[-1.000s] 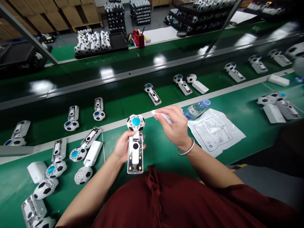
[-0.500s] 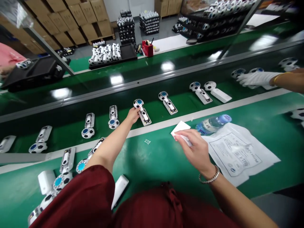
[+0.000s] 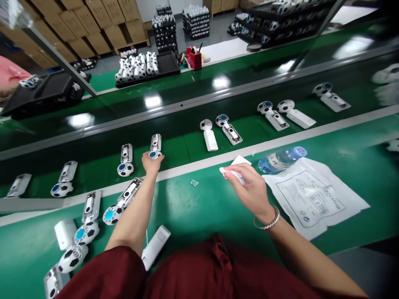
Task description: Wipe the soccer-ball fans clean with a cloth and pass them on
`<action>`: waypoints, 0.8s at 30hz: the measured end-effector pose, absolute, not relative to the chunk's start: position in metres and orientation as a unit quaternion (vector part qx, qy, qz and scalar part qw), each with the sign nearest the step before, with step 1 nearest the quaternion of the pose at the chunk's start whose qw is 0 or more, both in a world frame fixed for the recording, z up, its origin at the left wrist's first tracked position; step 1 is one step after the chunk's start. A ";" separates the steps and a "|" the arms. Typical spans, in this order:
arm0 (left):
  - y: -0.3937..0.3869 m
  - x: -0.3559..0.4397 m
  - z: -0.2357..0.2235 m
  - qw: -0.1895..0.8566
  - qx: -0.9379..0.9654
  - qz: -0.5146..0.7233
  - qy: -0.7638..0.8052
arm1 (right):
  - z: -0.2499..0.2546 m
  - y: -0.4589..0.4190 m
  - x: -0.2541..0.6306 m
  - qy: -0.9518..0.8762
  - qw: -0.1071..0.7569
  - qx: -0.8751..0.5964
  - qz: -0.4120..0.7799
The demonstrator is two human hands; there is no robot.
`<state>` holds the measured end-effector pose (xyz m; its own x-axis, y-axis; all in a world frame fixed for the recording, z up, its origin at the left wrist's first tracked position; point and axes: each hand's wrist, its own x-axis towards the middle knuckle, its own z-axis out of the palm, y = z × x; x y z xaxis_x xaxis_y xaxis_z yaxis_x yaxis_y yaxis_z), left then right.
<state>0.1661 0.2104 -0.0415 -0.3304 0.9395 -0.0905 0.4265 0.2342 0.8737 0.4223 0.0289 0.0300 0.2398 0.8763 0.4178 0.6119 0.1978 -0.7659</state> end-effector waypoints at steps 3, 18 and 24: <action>0.205 0.166 -0.024 0.316 0.478 0.457 0.680 | 0.039 0.024 0.421 -0.614 0.489 -0.607 0.125; 0.065 0.225 0.048 0.840 0.167 0.398 0.330 | 0.068 0.022 0.369 -0.728 0.480 -0.488 0.037; 0.055 0.230 0.058 0.826 0.181 0.405 0.347 | 0.076 0.027 0.361 -0.770 0.419 -0.480 -0.037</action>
<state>0.2301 0.0547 0.0583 0.4311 0.7945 -0.4277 -0.5437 0.6070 0.5796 0.3610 0.0269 0.0760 -0.1878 0.7077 0.6811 0.7704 0.5363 -0.3448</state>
